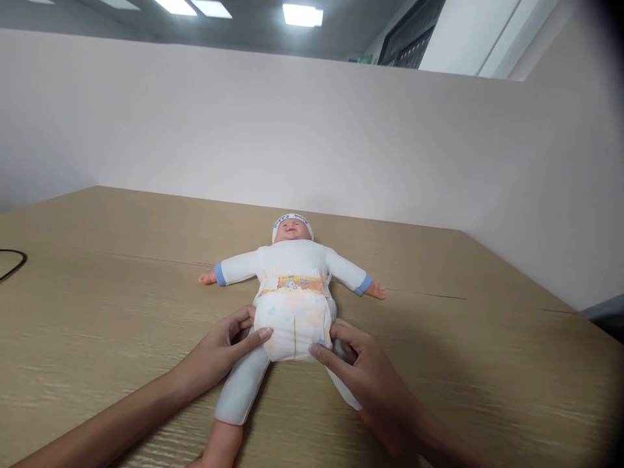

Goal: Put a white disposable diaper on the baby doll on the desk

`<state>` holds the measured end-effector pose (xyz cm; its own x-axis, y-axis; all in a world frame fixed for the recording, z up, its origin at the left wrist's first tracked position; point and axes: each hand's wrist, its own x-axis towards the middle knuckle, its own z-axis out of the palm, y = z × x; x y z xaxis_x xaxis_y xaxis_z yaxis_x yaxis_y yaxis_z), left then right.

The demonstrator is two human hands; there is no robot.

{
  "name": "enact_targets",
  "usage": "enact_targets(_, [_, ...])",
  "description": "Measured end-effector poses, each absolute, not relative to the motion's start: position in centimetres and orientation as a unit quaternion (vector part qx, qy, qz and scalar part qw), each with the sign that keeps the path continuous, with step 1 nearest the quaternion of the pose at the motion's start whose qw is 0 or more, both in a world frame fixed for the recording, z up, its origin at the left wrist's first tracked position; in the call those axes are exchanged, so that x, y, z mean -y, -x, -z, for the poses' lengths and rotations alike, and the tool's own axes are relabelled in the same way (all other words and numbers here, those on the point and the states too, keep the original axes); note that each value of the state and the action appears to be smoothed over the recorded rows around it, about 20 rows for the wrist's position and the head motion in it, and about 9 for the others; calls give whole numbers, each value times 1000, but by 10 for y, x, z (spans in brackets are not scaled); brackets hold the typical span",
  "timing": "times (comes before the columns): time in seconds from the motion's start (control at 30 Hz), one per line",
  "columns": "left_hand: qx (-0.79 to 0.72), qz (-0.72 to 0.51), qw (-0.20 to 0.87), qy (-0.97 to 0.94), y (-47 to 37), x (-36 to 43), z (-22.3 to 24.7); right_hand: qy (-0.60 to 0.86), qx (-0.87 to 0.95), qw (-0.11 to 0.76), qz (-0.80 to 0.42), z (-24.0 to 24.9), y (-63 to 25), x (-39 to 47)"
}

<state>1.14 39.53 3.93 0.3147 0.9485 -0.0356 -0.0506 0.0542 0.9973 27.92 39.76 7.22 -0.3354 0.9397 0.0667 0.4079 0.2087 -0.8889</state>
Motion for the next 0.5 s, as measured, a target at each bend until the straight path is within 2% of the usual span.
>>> enact_targets(0.2, [-441, -407, 544, -585, -11, -392, -40, 475, 736, 306, -374, -73, -285, -400])
enact_targets(0.4, [-516, -362, 399, -665, -14, -381, -35, 477, 777, 270, -311, -76, -282, -396])
enact_targets(0.5, [-522, -379, 390, -657, -17, -377, -32, 480, 785, 267, -285, -73, -279, -395])
